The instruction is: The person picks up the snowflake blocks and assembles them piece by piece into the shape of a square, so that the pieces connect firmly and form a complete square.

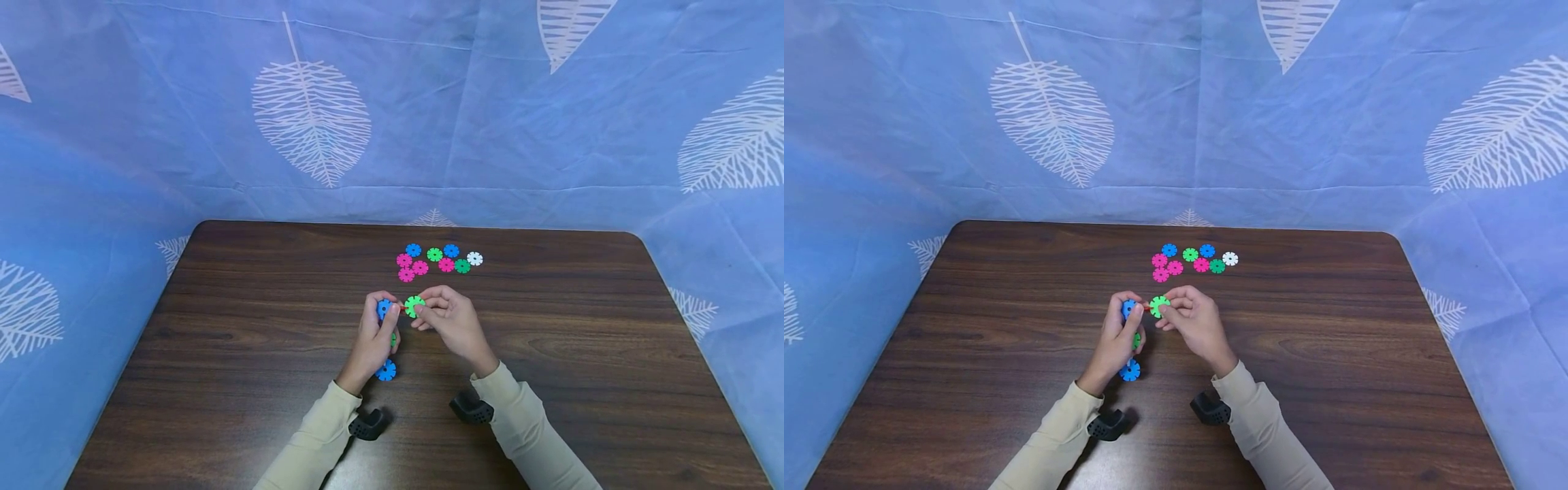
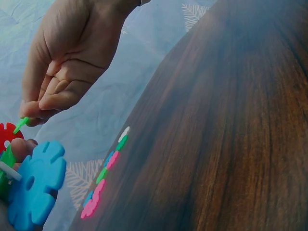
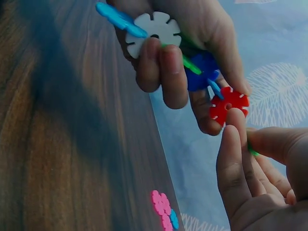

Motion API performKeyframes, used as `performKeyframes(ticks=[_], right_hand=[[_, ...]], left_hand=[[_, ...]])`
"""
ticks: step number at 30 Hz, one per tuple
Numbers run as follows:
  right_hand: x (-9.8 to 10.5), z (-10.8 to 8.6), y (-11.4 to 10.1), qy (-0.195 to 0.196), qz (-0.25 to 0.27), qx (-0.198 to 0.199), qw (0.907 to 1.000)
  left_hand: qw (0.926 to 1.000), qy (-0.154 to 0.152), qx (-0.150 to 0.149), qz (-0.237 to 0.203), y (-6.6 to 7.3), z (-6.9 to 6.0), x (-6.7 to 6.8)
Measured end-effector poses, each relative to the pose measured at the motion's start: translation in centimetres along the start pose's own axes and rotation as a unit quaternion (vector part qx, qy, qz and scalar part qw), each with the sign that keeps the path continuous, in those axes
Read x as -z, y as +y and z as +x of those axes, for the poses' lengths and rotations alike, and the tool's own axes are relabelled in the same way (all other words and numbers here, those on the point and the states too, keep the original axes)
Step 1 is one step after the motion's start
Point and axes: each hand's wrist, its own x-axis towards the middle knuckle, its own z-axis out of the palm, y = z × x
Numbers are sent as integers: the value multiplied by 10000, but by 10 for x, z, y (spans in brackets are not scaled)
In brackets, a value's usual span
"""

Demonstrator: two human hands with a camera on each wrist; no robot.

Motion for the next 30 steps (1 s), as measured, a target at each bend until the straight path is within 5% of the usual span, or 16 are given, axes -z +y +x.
performKeyframes(ticks=[21, 30], right_hand=[[-7, -2, 8, 428, -163, 377, 9982], [-9, -4, 7, 453, -354, 30, 9983]], left_hand=[[9997, 16, -123, 187, 1, 0, -4], [9989, 405, -232, -17, -23, 6, 2]])
